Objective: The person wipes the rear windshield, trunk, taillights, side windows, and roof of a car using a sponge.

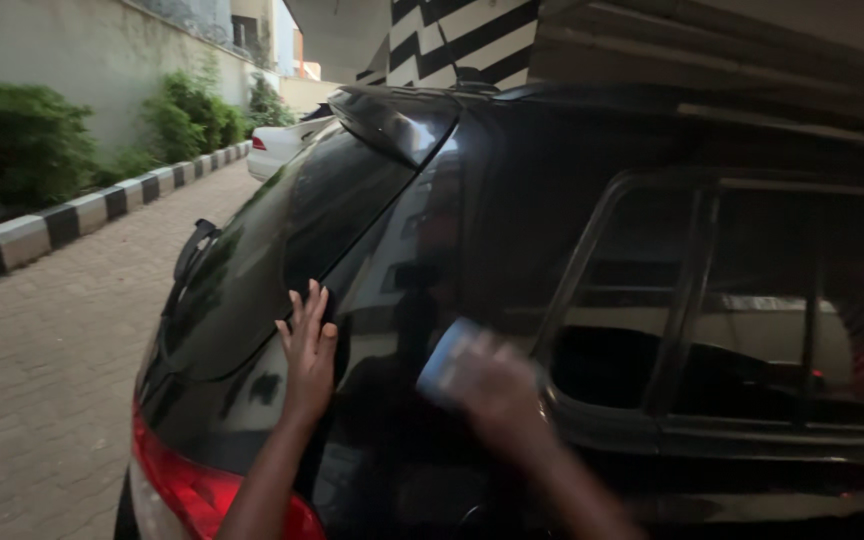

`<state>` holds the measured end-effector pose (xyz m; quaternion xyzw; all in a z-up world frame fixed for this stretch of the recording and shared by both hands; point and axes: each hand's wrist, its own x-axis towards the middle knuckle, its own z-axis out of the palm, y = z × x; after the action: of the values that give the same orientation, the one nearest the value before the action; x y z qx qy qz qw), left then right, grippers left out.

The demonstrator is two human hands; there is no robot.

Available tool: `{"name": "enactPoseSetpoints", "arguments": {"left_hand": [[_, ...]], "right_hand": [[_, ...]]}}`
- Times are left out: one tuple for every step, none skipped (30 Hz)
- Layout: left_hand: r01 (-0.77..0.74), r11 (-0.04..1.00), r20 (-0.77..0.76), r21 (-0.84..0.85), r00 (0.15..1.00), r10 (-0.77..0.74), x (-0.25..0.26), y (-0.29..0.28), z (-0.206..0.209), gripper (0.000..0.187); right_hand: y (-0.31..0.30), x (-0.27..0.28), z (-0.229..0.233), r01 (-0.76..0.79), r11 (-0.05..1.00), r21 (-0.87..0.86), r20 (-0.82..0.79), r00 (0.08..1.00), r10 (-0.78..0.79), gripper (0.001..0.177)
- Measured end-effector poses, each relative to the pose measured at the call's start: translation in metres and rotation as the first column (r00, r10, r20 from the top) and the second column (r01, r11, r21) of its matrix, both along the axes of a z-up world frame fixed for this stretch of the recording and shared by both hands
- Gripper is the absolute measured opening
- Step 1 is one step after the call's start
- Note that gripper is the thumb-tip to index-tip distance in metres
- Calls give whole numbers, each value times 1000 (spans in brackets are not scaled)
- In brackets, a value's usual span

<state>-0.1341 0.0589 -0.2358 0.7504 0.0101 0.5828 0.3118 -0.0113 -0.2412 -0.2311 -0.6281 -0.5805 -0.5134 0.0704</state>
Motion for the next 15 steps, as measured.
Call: {"name": "enactPoseSetpoints", "arguments": {"left_hand": [[28,1000,11,7,1000,-28,-1,0,0,74],[56,998,21,14,998,-57,-1,0,1,76],[53,998,19,16,998,-54,-3,-1,2,76],[72,997,-2,-11,997,-72,-6,-1,2,76],[90,995,-20,-36,996,-90,-8,-1,5,76],[87,996,-20,-33,996,-88,-10,-2,6,76],[112,990,-33,-84,993,-115,-12,-3,7,78],[135,982,-44,-135,989,-142,-13,-4,8,79],[141,981,-44,-130,988,-148,-14,-4,9,79],[157,978,-34,-137,986,-163,-15,-5,10,80],[178,973,-25,-146,983,-184,-16,-6,11,80],[188,972,-28,-143,981,-193,-17,-7,11,80],[195,953,-58,-231,975,-213,-18,-7,10,79],[196,928,-87,-316,968,-234,-17,-8,9,78],[202,928,-95,-314,966,-242,-17,-7,10,78]], "right_hand": [[0,16,26,46,995,92,33,998,-49,39],[2,32,54,88,979,184,61,993,-101,42],[6,45,81,135,946,295,36,988,-152,42],[12,55,107,181,898,400,6,980,-200,42],[16,62,130,254,869,426,-90,967,-238,48],[20,67,150,326,835,443,-186,945,-270,53],[29,68,167,329,832,446,-188,944,-272,53],[42,66,181,296,831,470,-158,955,-250,55],[53,61,187,263,829,494,-125,965,-232,57],[69,50,184,219,834,506,-106,976,-192,53],[87,35,177,180,838,515,-89,984,-156,49],[100,18,163,74,878,473,-43,997,-61,44],[113,-1,143,-27,905,426,-5,999,33,38],[127,-21,123,-176,897,406,134,982,132,34],[131,-41,96,-228,918,323,105,973,205,33]]}}
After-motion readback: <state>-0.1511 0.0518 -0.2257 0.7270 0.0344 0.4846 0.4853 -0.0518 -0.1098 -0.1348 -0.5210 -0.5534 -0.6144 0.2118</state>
